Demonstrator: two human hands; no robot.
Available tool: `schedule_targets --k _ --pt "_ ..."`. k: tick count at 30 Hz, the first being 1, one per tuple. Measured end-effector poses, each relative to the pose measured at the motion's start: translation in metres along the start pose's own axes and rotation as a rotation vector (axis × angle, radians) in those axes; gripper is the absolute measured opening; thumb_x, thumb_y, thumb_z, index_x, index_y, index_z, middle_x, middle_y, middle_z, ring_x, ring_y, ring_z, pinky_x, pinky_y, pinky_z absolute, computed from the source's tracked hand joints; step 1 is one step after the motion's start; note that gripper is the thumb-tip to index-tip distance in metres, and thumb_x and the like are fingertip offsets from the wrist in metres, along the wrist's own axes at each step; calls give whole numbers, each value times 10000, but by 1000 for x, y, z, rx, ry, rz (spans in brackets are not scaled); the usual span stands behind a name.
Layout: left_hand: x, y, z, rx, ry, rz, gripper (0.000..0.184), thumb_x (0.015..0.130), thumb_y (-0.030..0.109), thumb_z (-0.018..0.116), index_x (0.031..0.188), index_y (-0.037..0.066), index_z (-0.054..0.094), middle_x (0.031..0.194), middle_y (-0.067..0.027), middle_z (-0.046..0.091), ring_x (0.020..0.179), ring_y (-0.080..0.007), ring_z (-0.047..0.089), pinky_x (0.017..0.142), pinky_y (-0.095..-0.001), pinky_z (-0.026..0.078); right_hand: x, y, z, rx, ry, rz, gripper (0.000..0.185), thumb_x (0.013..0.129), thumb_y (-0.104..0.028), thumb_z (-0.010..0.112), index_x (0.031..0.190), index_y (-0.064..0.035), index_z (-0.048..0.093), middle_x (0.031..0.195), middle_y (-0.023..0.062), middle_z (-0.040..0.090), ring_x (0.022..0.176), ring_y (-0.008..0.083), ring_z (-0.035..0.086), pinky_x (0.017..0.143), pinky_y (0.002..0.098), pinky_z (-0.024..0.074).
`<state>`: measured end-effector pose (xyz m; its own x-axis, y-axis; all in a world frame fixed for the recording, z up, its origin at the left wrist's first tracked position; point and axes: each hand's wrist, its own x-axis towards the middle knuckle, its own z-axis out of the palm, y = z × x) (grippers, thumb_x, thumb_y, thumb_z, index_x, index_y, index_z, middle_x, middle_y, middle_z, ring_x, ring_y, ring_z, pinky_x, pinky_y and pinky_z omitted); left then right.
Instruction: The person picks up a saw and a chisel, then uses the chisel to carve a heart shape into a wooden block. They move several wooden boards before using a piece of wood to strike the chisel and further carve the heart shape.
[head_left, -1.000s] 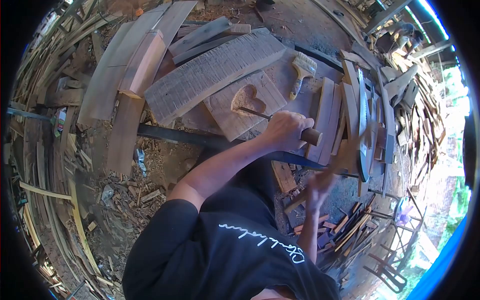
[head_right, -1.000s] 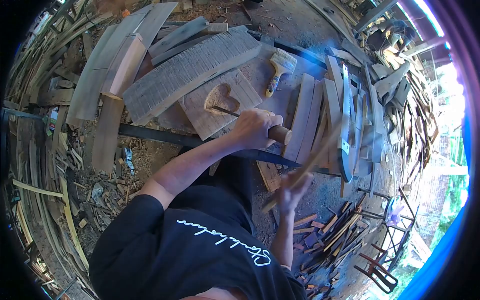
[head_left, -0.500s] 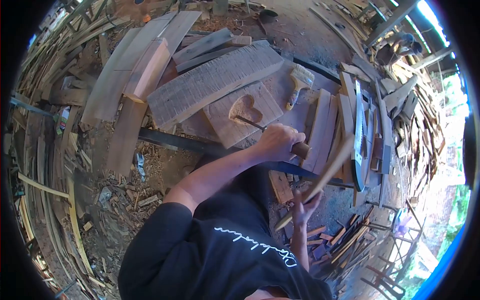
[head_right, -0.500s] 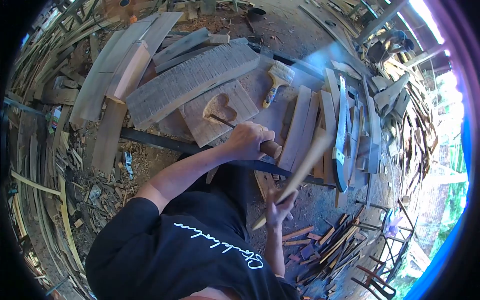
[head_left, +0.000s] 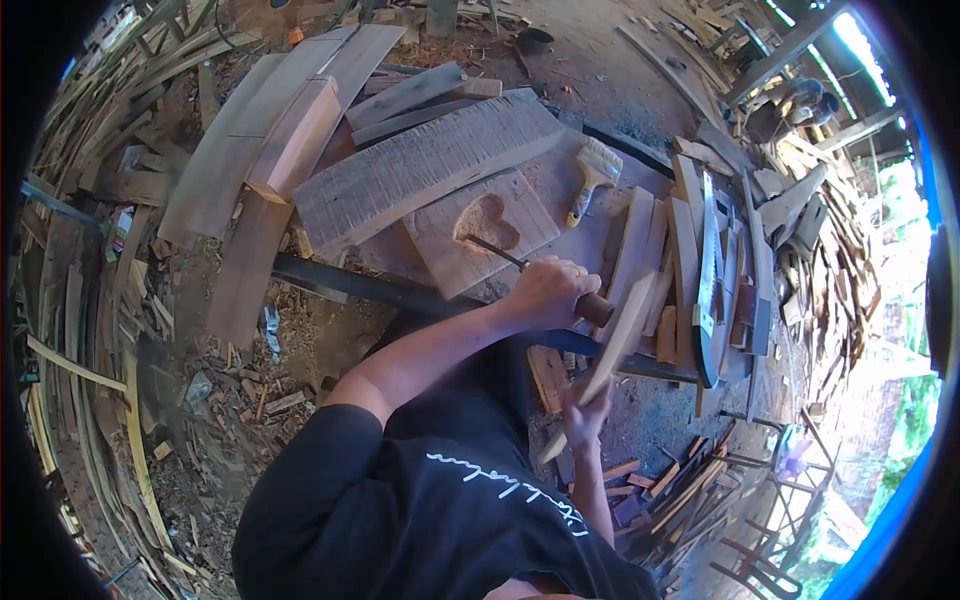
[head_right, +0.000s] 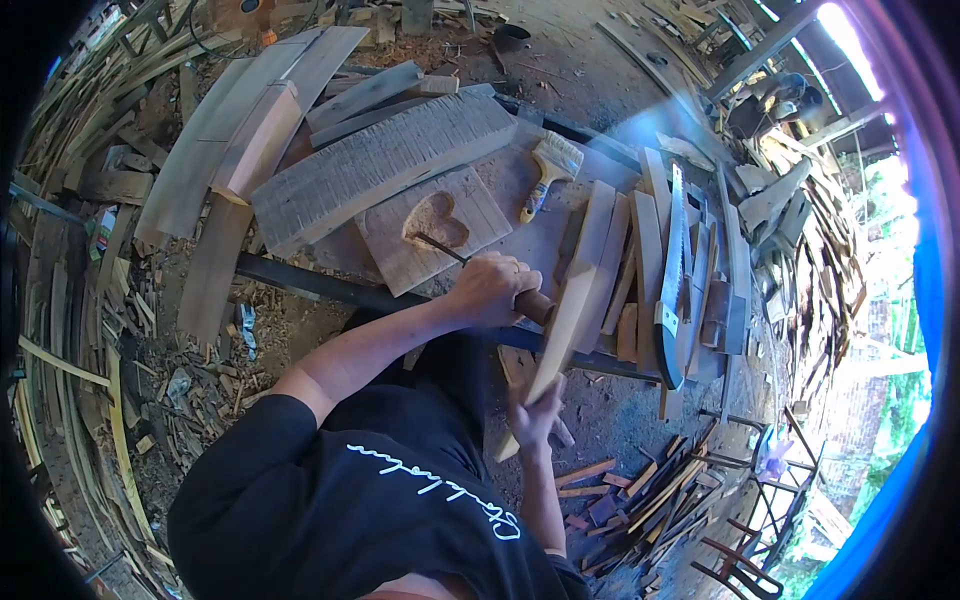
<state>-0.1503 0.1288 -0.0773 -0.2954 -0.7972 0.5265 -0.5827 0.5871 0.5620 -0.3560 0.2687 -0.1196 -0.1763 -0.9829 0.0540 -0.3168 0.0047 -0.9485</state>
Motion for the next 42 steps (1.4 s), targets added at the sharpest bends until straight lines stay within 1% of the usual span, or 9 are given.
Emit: schedule_targets --k 5,17,19,27,29,33,37,39,42 --pt "-6 0 -1 60 -95 28 226 644 185 737 807 128 589 733 -56 617 747 -281 654 679 -418 489 6 14 -17 86 -56 167 384 798 -104 684 1096 -57 446 761 29 514 616 97 509 568 254 450" --pt "5 -13 -3 26 -102 88 255 671 246 748 820 110 592 750 -88 629 771 -289 664 716 -423 497 -2 5 -4 175 98 -57 421 813 -71 686 1132 -61 410 782 36 512 627 113 535 543 270 460" --pt "2 -11 -9 -24 -97 79 281 662 263 762 821 109 588 739 -79 623 757 -285 658 703 -422 491 5 3 1 -27 -231 245 387 788 -97 703 1057 -54 428 789 36 501 646 121 524 554 277 450" --pt "-7 -16 -4 56 -110 130 313 650 288 784 809 112 579 724 -66 612 731 -277 645 675 -419 478 -6 2 1 205 35 -99 460 778 -131 724 1104 -54 408 803 52 519 668 120 534 577 261 454" --pt "-8 -13 -3 51 -103 131 316 653 295 785 801 113 574 723 -67 611 731 -278 647 675 -418 480 2 14 -2 -177 -245 30 415 763 -157 719 1051 -57 437 804 52 506 669 113 524 592 272 454" --pt "-10 -15 -1 63 -122 97 327 665 328 784 767 115 557 716 -64 607 738 -275 651 677 -413 484 2 -9 -17 53 -171 197 398 770 -100 704 1069 -63 444 817 41 501 693 110 524 592 259 449" --pt "-8 -18 3 67 -134 114 308 671 345 776 778 133 579 715 -58 611 746 -270 655 681 -408 487 -6 -3 -9 261 32 -61 409 806 -79 681 1125 -67 426 827 29 508 664 115 524 565 271 451" --pt "-6 -20 5 74 -175 94 283 678 323 769 792 138 588 716 -58 612 748 -272 655 683 -405 488 6 21 -9 -209 -254 -15 429 761 -96 678 1122 -39 453 792 39 505 613 116 532 514 273 456" --pt "-6 -18 5 82 -198 83 235 689 271 752 809 141 598 718 -60 616 750 -278 657 686 -404 487 16 13 -11 -86 -199 154 411 762 -102 702 1085 -47 453 766 31 509 611 117 524 513 269 449"
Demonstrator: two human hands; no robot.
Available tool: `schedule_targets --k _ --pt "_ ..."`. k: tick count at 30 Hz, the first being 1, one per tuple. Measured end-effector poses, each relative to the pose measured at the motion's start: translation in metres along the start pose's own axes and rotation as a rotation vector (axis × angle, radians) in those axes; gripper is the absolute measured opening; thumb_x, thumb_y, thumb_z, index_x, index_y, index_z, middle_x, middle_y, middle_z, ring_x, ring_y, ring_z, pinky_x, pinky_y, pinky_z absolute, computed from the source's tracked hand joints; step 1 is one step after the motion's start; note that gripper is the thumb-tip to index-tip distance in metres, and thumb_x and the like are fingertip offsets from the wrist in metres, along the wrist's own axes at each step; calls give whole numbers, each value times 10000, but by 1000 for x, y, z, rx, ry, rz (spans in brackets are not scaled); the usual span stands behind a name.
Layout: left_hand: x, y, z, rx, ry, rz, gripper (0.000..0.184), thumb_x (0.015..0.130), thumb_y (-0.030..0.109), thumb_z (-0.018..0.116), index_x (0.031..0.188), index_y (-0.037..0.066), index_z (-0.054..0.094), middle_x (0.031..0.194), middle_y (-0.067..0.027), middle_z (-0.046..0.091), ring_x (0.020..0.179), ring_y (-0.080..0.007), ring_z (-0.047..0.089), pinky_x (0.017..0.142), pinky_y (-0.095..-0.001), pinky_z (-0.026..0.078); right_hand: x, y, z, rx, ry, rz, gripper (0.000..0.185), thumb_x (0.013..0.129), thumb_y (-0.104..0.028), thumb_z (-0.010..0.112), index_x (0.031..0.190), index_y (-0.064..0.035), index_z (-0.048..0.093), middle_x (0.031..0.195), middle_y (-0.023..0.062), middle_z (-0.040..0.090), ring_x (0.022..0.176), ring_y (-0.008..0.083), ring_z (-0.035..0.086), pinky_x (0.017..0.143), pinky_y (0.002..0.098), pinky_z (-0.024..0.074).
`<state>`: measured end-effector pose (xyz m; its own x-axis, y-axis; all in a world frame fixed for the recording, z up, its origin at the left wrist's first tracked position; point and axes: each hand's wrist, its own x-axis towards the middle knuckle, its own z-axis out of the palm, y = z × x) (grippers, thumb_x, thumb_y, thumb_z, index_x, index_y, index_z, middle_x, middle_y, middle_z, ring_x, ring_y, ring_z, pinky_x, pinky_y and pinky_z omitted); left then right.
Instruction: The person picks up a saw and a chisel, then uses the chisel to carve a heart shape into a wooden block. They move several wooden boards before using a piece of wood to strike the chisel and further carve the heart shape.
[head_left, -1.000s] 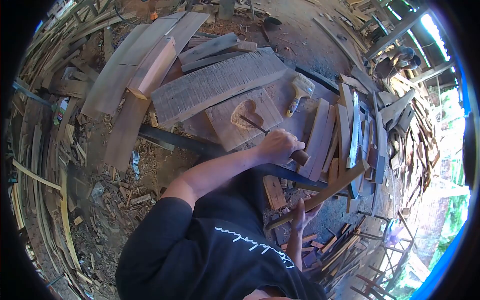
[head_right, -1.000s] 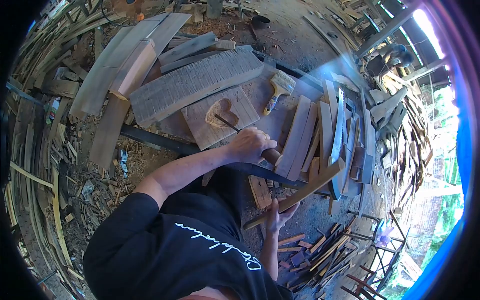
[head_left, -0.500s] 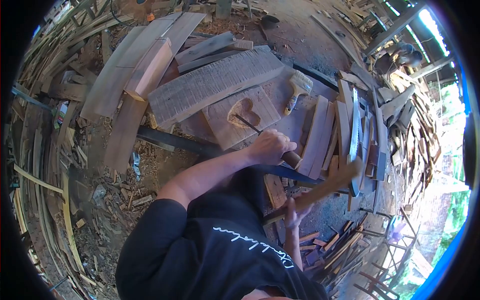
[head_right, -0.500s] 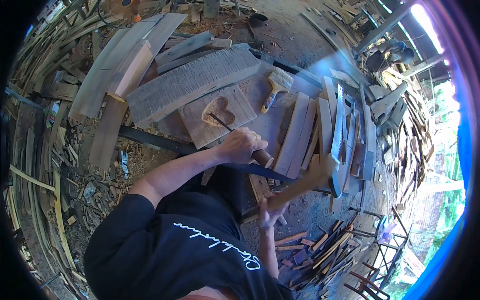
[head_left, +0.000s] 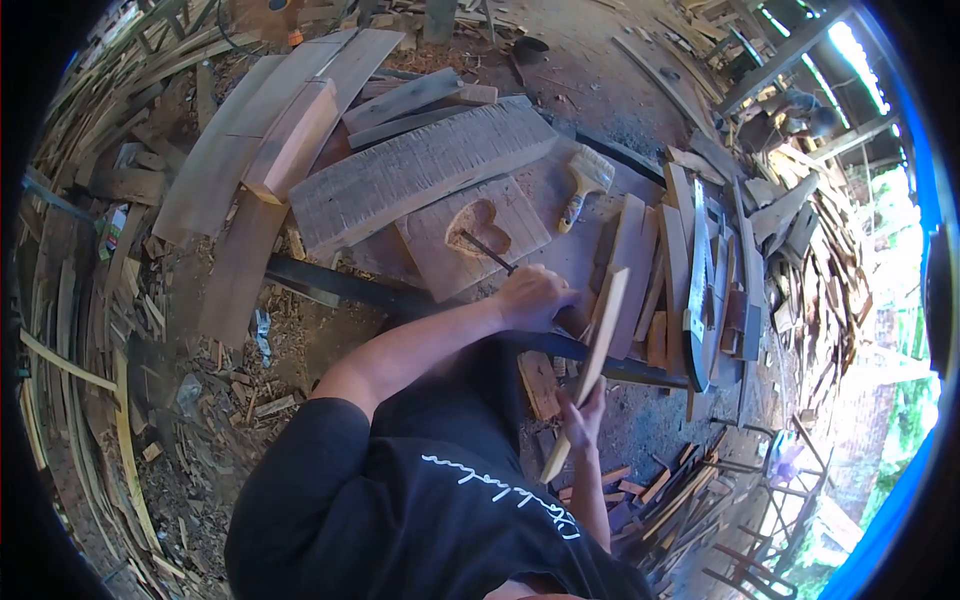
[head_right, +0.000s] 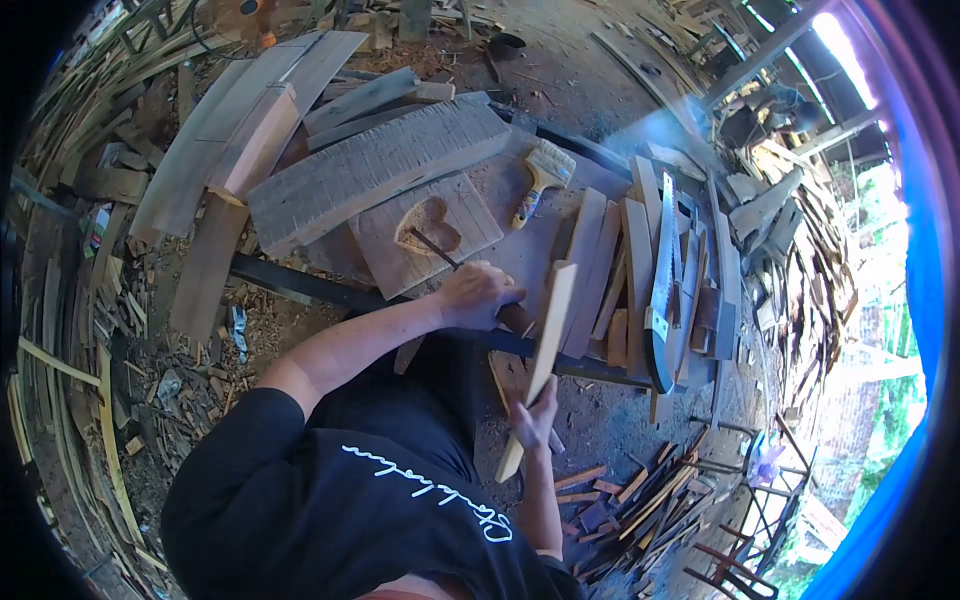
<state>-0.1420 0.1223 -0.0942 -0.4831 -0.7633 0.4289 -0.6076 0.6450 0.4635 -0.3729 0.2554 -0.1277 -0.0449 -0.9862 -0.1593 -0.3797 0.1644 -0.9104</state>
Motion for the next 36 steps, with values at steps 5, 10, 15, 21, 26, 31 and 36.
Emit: schedule_targets --k 5,10,15,21,26,31,36 --pt "-6 9 -10 -9 -45 13 205 704 238 734 820 133 601 732 -67 627 752 -286 659 694 -419 485 -7 -5 -11 259 129 -133 441 791 -65 695 1139 -66 424 768 25 507 590 100 520 521 240 452" --pt "-6 7 -15 -56 9 18 234 687 244 750 818 121 600 736 -75 629 753 -287 659 697 -427 483 -12 -7 -12 149 97 -162 457 795 -62 688 1159 -66 412 783 30 512 611 102 526 543 238 455" --pt "-2 3 -17 -72 55 33 231 665 197 752 808 112 593 729 -80 625 750 -295 656 701 -429 485 -20 -28 -10 313 208 -207 476 785 -61 700 1165 -66 414 796 32 520 620 104 522 546 241 445" --pt "-2 -1 -17 -72 30 7 177 685 176 707 809 122 593 733 -88 629 757 -298 660 695 -437 493 -2 -15 6 -180 -15 -132 383 756 -126 730 1011 -50 454 757 75 572 657 121 548 598 302 472" --pt "-7 -5 -14 -48 -33 16 138 710 190 677 811 131 603 726 -98 635 736 -300 665 676 -438 496 -15 -32 5 268 207 -217 406 756 -46 685 1076 -46 434 809 73 534 631 109 508 545 256 441" --pt "-10 -8 -9 -46 -43 25 251 702 301 739 818 136 590 746 -54 625 766 -266 657 701 -416 488 -6 7 12 -127 -41 -13 453 718 -146 691 1086 -15 462 838 105 545 794 222 541 728 388 468" --pt "-10 3 -20 -44 -21 53 241 692 270 752 822 133 601 739 -60 623 761 -270 655 700 -415 481 -18 -10 -10 123 94 29 452 745 -82 715 1096 -63 430 781 34 493 694 108 501 610 266 440"
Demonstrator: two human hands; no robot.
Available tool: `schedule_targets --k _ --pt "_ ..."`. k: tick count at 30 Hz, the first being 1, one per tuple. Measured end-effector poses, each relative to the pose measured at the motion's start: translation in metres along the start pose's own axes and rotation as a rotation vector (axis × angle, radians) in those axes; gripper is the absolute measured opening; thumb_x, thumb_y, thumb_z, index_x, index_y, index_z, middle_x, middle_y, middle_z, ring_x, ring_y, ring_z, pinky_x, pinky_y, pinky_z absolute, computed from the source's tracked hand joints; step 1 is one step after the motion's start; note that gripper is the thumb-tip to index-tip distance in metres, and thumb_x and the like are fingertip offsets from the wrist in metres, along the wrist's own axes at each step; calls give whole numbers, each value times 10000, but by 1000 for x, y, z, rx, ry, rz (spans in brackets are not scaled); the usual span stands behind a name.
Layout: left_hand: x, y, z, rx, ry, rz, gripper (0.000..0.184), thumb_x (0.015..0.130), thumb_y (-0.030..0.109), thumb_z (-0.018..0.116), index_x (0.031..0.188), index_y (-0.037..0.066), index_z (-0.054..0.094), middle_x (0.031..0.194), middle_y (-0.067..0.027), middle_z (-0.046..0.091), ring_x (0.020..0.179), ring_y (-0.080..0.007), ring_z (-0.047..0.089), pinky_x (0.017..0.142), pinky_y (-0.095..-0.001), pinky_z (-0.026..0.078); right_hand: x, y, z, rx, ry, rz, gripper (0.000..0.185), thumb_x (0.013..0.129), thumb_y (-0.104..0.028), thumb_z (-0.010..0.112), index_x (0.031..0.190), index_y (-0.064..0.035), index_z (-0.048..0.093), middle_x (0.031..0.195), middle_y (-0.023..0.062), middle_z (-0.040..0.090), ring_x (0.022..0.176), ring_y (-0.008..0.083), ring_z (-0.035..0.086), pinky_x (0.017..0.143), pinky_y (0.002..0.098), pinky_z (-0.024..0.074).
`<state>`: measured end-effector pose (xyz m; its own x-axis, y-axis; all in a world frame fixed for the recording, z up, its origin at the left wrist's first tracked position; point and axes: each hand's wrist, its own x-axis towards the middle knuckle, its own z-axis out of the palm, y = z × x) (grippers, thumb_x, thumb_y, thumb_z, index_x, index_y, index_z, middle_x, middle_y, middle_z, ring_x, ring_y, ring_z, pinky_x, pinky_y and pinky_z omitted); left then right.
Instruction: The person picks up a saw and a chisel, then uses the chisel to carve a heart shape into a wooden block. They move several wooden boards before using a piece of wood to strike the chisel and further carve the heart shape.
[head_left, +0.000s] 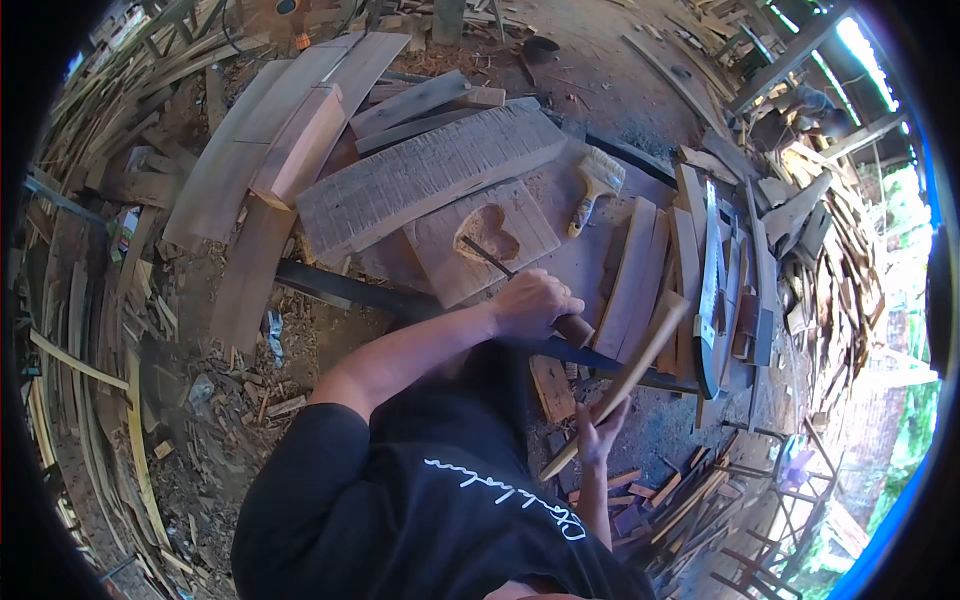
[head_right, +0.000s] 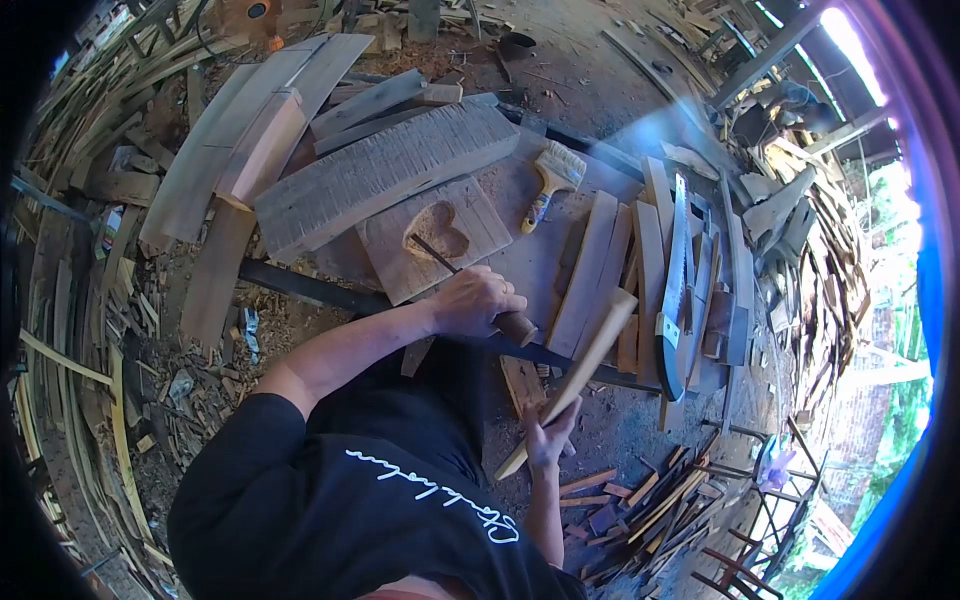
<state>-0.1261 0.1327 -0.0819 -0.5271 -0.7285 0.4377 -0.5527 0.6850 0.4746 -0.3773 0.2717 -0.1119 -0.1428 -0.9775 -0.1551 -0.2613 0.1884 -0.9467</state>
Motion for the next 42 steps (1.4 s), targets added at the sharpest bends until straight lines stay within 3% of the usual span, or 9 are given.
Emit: schedule_targets --k 8,13,17,20,23,29,31,35,42 --pt "5 2 -2 -2 -5 -19 216 717 273 724 846 128 628 756 -88 639 776 -292 666 711 -430 494 -19 -10 -3 1 122 -265 488 759 -80 692 1158 -65 411 845 39 492 713 109 483 634 273 436" --pt "3 3 -3 -13 -59 -21 192 687 222 730 805 146 599 718 -54 620 753 -268 656 690 -405 480 -9 36 10 -291 -153 -65 564 722 -232 735 1126 1 419 912 122 555 853 237 548 771 406 465" --pt "-6 -1 6 4 -1 34 183 684 214 716 808 150 597 711 -49 615 746 -263 654 678 -405 477 -24 6 9 71 35 -115 540 747 -65 701 1181 -27 383 850 81 535 760 91 535 682 260 457" --pt "-9 -1 10 16 0 34 179 684 203 703 818 152 596 720 -44 613 745 -258 650 675 -406 472 -19 8 16 174 161 -257 522 745 -85 701 1167 -10 404 790 89 534 747 144 545 684 299 468" --pt "-12 0 12 42 12 57 192 668 193 708 819 152 597 718 -39 606 739 -251 645 672 -403 469 -5 8 16 -301 -126 -170 497 732 -130 712 1137 -14 448 841 158 595 806 215 575 741 362 486" --pt "-16 0 11 22 76 66 220 629 166 721 799 146 582 721 -35 596 731 -252 631 659 -400 459 -17 -2 1 -57 106 -166 394 759 -124 717 1014 -58 424 732 62 525 675 110 531 588 283 446" --pt "-21 3 11 40 77 42 227 617 156 715 796 148 576 726 -32 583 753 -255 611 682 -397 442 -18 13 4 -75 126 -202 432 753 -119 718 1052 -46 416 738 77 539 669 145 535 596 327 466" --pt "-39 10 9 92 114 49 208 617 143 705 772 146 566 769 -64 585 803 -279 589 728 -407 415 -17 40 14 -512 -150 -20 525 711 -187 726 1132 -38 451 916 297 624 884 486 617 742 485 506" --pt "-77 18 -9 -27 322 10 312 614 134 783 822 139 550 808 -62 577 844 -294 575 821 -425 393 -32 54 38 -622 -249 -115 628 692 -196 731 1204 0 424 977 322 626 951 501 606 821 529 489"
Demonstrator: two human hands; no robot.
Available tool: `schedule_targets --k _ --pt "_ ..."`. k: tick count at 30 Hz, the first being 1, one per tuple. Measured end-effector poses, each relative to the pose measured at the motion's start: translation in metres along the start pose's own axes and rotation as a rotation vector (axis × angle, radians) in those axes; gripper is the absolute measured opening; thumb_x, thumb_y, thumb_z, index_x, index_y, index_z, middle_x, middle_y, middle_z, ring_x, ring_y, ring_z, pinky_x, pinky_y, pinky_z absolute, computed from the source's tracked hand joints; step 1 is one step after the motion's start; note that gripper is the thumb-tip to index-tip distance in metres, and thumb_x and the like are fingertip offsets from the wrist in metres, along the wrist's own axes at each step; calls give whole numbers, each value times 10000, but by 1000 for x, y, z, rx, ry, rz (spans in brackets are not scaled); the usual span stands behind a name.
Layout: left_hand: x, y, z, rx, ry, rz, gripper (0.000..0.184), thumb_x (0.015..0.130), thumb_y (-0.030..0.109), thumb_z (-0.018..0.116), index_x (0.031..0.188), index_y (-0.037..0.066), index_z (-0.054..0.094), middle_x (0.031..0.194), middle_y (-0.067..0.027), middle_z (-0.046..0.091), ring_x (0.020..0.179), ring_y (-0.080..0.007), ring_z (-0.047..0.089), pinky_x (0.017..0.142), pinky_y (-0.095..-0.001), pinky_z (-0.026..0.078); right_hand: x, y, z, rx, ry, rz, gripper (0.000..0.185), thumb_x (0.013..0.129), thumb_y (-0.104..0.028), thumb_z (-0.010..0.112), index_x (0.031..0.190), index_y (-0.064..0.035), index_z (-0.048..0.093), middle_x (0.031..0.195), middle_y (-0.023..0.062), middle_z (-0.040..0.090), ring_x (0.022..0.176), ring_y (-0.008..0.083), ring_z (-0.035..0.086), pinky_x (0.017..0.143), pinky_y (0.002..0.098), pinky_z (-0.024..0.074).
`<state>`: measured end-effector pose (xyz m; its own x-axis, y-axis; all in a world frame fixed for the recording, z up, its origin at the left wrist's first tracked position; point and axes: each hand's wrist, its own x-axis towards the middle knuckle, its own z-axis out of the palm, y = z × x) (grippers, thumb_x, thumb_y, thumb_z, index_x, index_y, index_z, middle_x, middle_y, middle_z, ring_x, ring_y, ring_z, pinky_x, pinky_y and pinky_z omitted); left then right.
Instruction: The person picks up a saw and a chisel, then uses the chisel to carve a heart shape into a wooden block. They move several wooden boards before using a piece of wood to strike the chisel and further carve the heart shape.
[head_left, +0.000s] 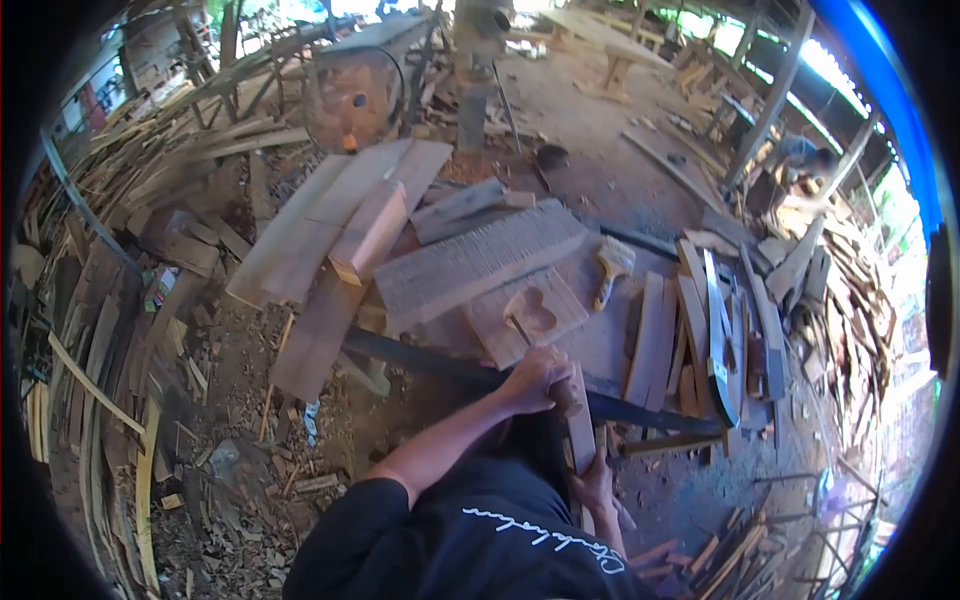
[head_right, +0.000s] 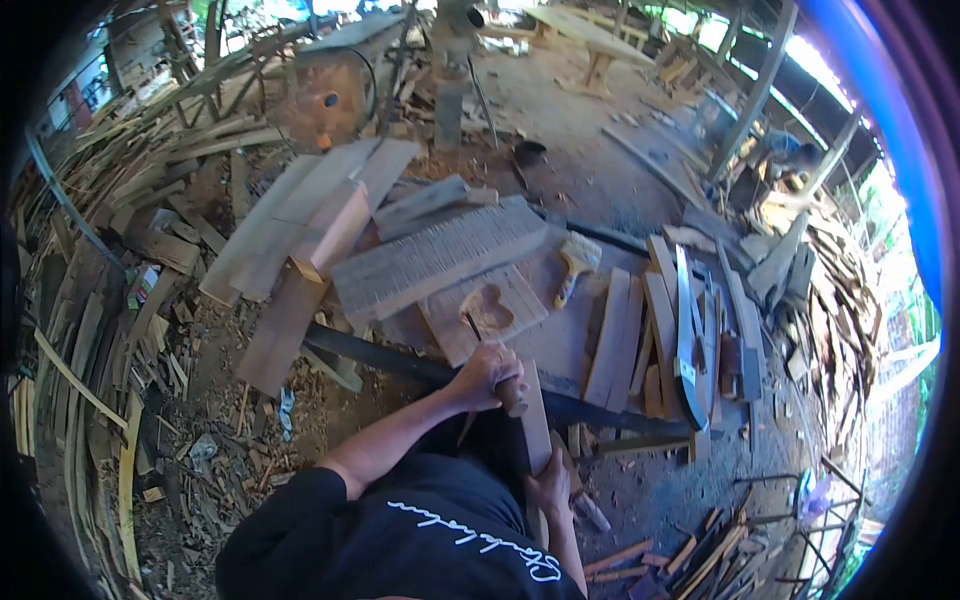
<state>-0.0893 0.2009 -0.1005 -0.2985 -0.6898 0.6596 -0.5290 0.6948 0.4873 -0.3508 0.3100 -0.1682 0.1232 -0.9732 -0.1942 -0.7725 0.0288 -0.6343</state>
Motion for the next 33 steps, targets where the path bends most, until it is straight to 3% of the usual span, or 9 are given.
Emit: schedule_targets --k 2,5,7,11,17,26,30,33 --pt "-9 -3 -2 -17 95 -39 291 717 208 798 812 133 534 800 -57 582 826 -290 578 835 -416 390 2 -6 4 15 -10 -20 647 692 -199 733 1215 9 413 988 327 624 959 508 602 826 527 490" --pt "-17 1 -17 -88 196 -79 256 752 197 763 808 124 524 785 -75 560 847 -323 568 839 -436 388 -1 -15 7 54 -2 -4 633 692 -202 734 1190 15 409 1007 334 618 980 508 595 844 523 486" --pt "-21 -1 -24 -117 234 -104 277 745 190 775 798 123 512 769 -70 562 831 -321 569 824 -433 396 -3 -18 9 23 35 0 577 697 -205 729 1129 11 413 1005 334 618 1000 498 593 862 518 480" --pt "-22 -6 -31 -166 330 -121 285 759 143 788 783 122 505 764 -38 564 775 -265 569 779 -393 425 -3 -24 10 22 48 24 583 712 -210 742 1145 3 415 1027 325 621 1004 491 600 862 508 483" --pt "-23 -3 -47 -260 380 -135 285 762 84 778 785 99 494 759 -42 563 745 -252 566 711 -365 440 -9 -33 8 -15 12 87 609 706 -266 750 1138 0 412 1033 320 622 1008 489 603 868 504 486" --pt "-27 -7 -54 -261 437 -89 291 762 95 783 781 104 493 735 -39 573 701 -255 586 699 -369 452 -4 -22 11 -42 15 60 698 673 -277 785 1182 0 395 1046 305 623 999 451 621 860 486 497" --pt "-32 -11 -52 -313 472 -106 275 772 112 768 775 116 493 738 -60 582 718 -281 571 716 -391 443 -9 -33 11 -39 29 44 658 705 -292 781 1150 22 412 1048 320 620 1004 475 611 869 491 497" --pt "-29 -17 -57 -315 514 -102 292 759 96 785 779 111 494 722 -44 573 686 -238 576 668 -367 452 -11 -42 8 -88 38 72 696 694 -309 791 1174 23 413 1034 315 628 993 473 619 864 490 502"
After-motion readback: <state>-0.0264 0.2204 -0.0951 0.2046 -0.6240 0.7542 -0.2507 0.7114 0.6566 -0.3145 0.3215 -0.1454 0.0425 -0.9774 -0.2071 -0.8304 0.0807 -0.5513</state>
